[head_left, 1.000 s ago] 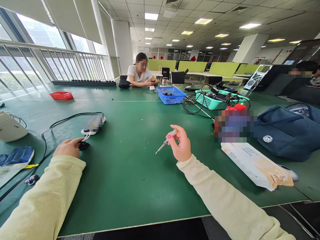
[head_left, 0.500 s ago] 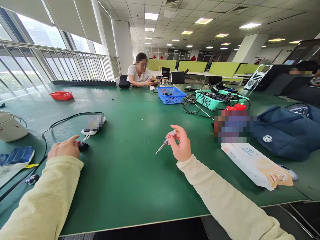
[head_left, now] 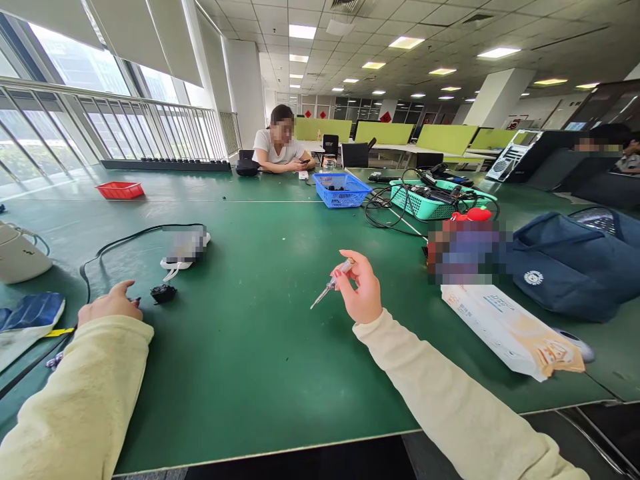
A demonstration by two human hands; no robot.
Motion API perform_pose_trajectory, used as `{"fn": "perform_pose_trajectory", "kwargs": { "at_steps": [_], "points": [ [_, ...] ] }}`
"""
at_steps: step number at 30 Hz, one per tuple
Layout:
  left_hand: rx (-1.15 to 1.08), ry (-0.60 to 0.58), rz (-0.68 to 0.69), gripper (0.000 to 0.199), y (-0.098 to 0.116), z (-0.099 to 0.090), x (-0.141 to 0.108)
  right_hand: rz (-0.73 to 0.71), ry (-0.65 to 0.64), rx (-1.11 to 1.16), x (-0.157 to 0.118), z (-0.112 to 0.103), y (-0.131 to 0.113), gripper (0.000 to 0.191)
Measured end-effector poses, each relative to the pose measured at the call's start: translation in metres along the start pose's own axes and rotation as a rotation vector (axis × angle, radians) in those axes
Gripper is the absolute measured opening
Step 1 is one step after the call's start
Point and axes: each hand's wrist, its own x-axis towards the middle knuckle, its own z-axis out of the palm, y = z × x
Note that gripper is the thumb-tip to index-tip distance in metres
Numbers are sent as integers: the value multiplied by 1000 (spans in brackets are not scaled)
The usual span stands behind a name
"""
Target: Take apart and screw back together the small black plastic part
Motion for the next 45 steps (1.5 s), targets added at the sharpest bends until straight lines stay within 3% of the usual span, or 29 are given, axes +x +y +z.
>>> {"fn": "perform_pose_trajectory", "kwargs": {
  "at_steps": [3,6,8,15,23,32,45],
  "points": [
    [-76,158,44,59,18,-9,-3,1,-5,-2,0,0,0,29],
    [-133,273,259,52,34,-8,-4,3,-7,0,0,0,0,29],
    [-132,247,342,51,36,-3,-3,11,-8,-1,-1,0,0,29],
    [-152,140,421,50,26,7,6,11,-7,7,0,0,-1,30],
    [-173,37,389,49,36,-4,-1,32,-7,19,-1,0,-2,31],
    [-230,41,278,48,41,-10,-5,40,-25,12,-1,0,-1,32],
    [-145,45,270,49,38,-6,-3,41,-29,8,-1,-1,-1,31]
  ]
}}
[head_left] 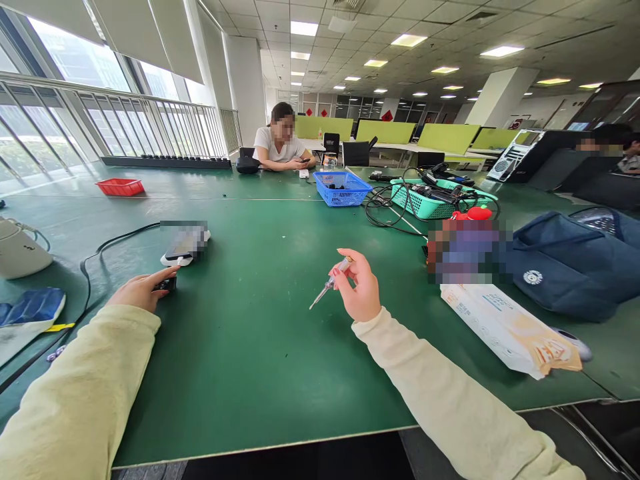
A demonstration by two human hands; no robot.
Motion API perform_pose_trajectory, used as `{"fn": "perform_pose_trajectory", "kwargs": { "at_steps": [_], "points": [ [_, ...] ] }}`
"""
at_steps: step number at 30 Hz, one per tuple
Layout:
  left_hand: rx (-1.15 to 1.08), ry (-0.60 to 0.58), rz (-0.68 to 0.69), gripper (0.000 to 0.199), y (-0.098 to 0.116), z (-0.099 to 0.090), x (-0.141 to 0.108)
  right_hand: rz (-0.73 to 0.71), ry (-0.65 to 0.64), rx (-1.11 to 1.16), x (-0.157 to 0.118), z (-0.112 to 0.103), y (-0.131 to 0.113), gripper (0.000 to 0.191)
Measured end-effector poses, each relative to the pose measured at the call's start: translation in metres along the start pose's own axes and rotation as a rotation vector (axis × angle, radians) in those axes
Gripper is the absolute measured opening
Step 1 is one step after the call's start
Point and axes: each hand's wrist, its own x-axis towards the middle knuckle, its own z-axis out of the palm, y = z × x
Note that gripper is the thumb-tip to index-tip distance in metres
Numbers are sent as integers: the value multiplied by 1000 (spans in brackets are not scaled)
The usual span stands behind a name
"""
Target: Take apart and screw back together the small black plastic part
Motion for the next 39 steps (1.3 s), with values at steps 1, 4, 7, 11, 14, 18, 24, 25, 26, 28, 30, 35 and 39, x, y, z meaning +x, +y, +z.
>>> {"fn": "perform_pose_trajectory", "kwargs": {
  "at_steps": [1,4,7,11,14,18,24,25,26,28,30,35,39],
  "points": [
    [10,2,-4,49,0,0,0,-2,0,0,0,0,0,30],
    [28,5,-25,49,3,-1,-1,-6,-2,-2,0,0,0,30],
    [40,-3,-60,49,6,-3,-3,-5,-4,-2,0,1,0,30],
    [10,-18,-68,50,10,-5,-5,-1,-2,-1,0,1,0,30],
    [-6,-29,-41,52,10,-7,-7,8,-3,-4,0,0,0,31],
    [23,-46,-3,48,9,-12,-10,8,-6,-12,0,0,1,32],
    [-57,107,147,43,62,-12,-19,6,-9,-1,-1,1,1,31],
    [-108,110,249,41,81,-10,-22,6,-11,2,-1,1,1,31],
    [-158,86,371,38,102,-7,-26,6,-10,4,-2,1,1,31],
    [-270,53,627,35,145,0,-34,6,4,17,-1,2,0,32],
    [-368,79,779,35,184,8,-40,16,34,53,0,2,-1,36],
    [-461,55,762,41,235,27,-42,31,140,133,3,1,-1,45],
    [-480,-25,708,42,244,40,-38,37,160,150,4,1,0,43]
  ]
}}
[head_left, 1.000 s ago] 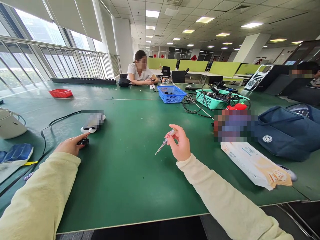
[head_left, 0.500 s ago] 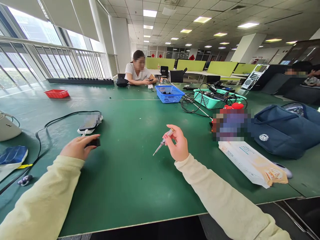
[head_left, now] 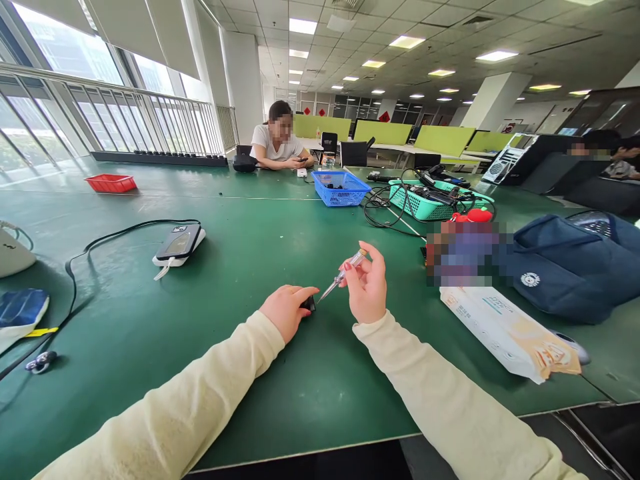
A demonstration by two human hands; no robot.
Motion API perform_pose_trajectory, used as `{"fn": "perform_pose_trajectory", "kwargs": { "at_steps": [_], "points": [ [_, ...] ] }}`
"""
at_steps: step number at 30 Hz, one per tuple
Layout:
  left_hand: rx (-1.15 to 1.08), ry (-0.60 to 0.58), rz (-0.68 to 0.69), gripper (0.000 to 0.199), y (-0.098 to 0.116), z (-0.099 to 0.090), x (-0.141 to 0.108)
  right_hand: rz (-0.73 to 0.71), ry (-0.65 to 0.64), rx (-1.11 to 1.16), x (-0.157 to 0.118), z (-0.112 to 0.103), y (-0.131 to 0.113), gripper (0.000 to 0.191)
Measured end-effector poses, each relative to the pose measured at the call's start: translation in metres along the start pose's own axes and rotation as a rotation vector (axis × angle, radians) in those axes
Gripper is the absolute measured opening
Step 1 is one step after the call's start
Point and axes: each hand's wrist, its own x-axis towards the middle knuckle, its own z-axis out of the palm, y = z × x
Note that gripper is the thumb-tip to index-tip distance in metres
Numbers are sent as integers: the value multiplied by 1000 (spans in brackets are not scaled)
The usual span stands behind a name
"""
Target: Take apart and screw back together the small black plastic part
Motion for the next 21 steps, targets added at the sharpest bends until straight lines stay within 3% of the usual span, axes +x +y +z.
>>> {"fn": "perform_pose_trajectory", "kwargs": {
  "at_steps": [5,11,21],
  "points": [
    [-62,-81,-97,42,-2,5,1,0,-13,31,-2,2,-2,41],
    [-162,-136,-321,50,3,-2,3,-20,-47,55,-3,4,-3,36],
    [-101,-64,-352,44,0,-4,-1,-10,-42,54,-3,4,3,33]
  ]
}}
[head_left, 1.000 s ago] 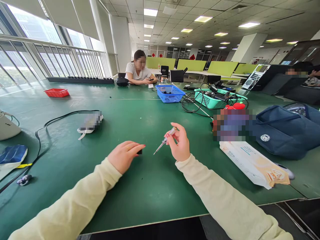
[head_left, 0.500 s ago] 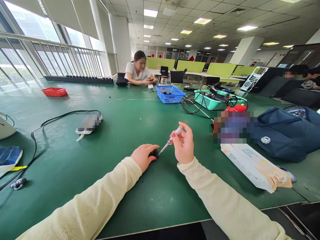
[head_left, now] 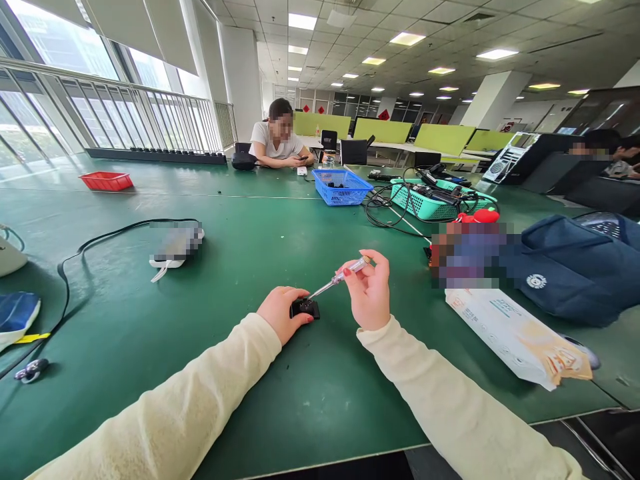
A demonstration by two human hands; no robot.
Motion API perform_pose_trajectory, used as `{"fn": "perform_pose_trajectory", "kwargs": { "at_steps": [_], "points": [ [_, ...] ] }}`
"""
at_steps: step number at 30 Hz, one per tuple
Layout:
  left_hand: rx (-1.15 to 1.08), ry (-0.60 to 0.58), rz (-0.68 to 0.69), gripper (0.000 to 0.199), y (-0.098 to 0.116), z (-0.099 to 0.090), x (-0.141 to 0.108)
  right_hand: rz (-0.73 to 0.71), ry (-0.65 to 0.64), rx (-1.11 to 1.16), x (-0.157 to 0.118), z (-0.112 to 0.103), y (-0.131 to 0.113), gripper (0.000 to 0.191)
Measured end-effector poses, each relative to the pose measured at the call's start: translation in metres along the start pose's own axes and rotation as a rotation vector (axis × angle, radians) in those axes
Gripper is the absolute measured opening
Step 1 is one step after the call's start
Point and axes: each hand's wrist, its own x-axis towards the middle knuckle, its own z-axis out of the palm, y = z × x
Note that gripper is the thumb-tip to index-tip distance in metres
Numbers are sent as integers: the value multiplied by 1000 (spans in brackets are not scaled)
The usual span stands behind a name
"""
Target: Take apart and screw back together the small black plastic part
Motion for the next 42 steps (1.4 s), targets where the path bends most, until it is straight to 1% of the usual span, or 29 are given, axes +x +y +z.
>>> {"fn": "perform_pose_trajectory", "kwargs": {
  "at_steps": [5,11,19,22,28,31,35,37,40,42],
  "points": [
    [17,-27,-3,34,3,-3,0,-25,-41,-44,-2,1,-1,32],
    [16,-16,11,32,3,-3,0,-89,-94,-135,-3,1,-2,29],
    [-8,26,35,30,-5,4,-1,-258,-127,-287,-3,1,-3,28],
    [-11,30,48,30,-5,6,-1,-290,-134,-316,-3,0,-3,28],
    [2,7,31,28,-1,1,-1,-241,-110,-369,-2,-1,-3,32],
    [-1,9,30,28,-1,1,-1,-241,-118,-381,-2,0,-6,33],
    [-12,31,69,30,-4,3,-1,-245,-139,-392,-3,2,-10,31],
    [-19,36,91,31,-5,3,-1,-237,-124,-395,-3,2,-12,27],
    [-25,41,118,32,-8,4,-1,-185,-107,-401,-2,2,-14,21],
    [-20,39,134,32,-9,5,-1,-137,-140,-380,-1,1,-15,22]
  ]
}}
